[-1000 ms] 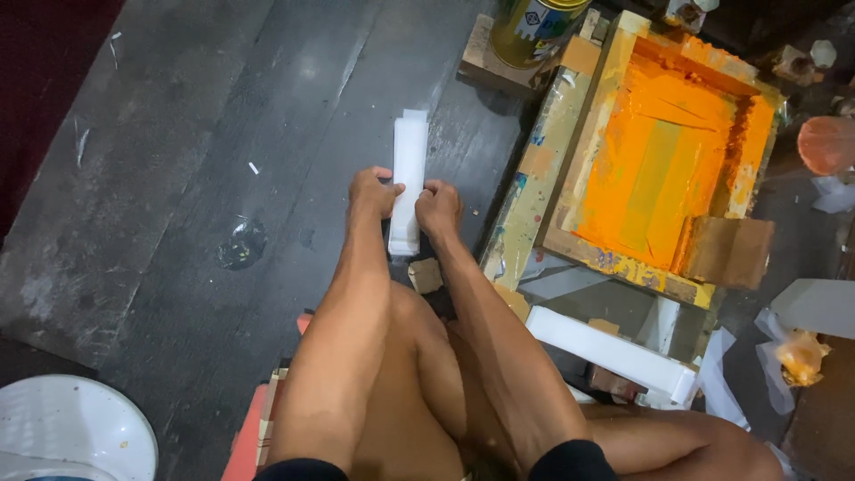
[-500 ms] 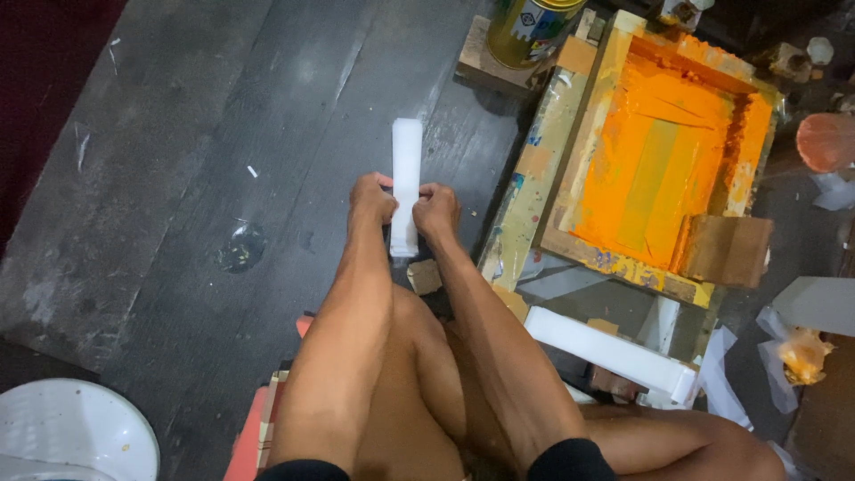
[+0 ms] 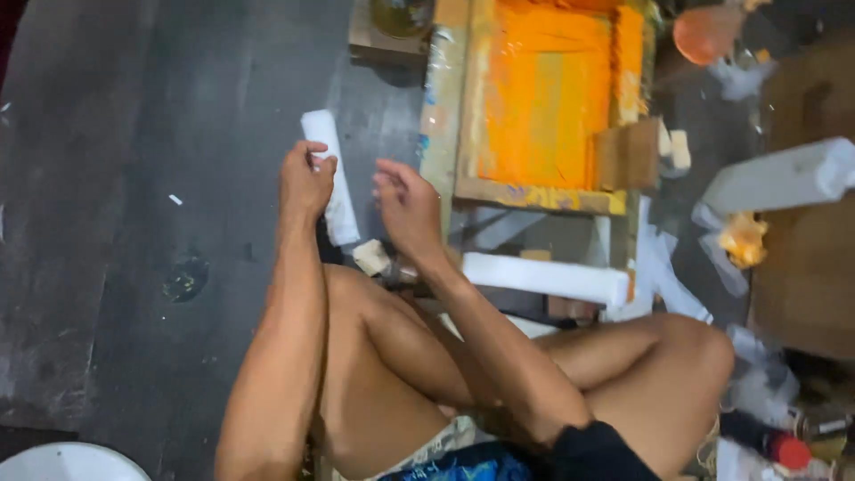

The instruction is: Manually screen printing orange ink onto white labels using a squeegee and a screen frame while sitting on the floor.

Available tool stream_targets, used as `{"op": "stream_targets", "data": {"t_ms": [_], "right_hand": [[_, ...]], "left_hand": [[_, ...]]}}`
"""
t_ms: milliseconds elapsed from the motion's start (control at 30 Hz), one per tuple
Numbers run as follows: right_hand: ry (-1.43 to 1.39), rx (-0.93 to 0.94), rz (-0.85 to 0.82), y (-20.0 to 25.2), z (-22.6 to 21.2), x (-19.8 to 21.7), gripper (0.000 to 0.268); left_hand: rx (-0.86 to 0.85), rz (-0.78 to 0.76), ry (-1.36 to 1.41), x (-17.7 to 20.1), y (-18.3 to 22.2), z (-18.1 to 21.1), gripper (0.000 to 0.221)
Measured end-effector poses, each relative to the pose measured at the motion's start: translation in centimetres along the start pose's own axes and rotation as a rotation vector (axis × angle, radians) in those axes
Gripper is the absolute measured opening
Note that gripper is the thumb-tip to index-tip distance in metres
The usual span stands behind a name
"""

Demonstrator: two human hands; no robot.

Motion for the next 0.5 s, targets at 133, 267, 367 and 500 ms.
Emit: {"op": "stream_targets", "data": {"t_ms": [133,267,367,500], "right_hand": [[0.088,0.225,0.121,6.7,-0.3,11.4,0.021],[0.3,0.32,0.442,11.5,1.0,24.5,0.026],[0.461,0.305,0.571,13.4,2.4,30.9,0.029],[0.736,0.103,0.346,13.8,4.9,32.9,0.051]], "left_hand": [[-0.283,-0.079,0.053,-1.4,4.6,10.6,0.012],[-0.544,-0.29,0.171,-5.3,12.5,18.9,0.019],[-0.565,-0.445,0.089,-7.5,16.1,22.1,0.042],[-0.583,-0.606,-0.338,-9.2,18.4,23.7,0.057]]}}
Point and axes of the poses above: each hand's wrist, its own y-axis away from the middle knuckle, its own x-axis out of the back of the hand, z = x × y, the point moved 3 cm from there along -y, towards the middle knuckle, and after that the axes turned 14 degrees about -x, right-handed, at the moved point
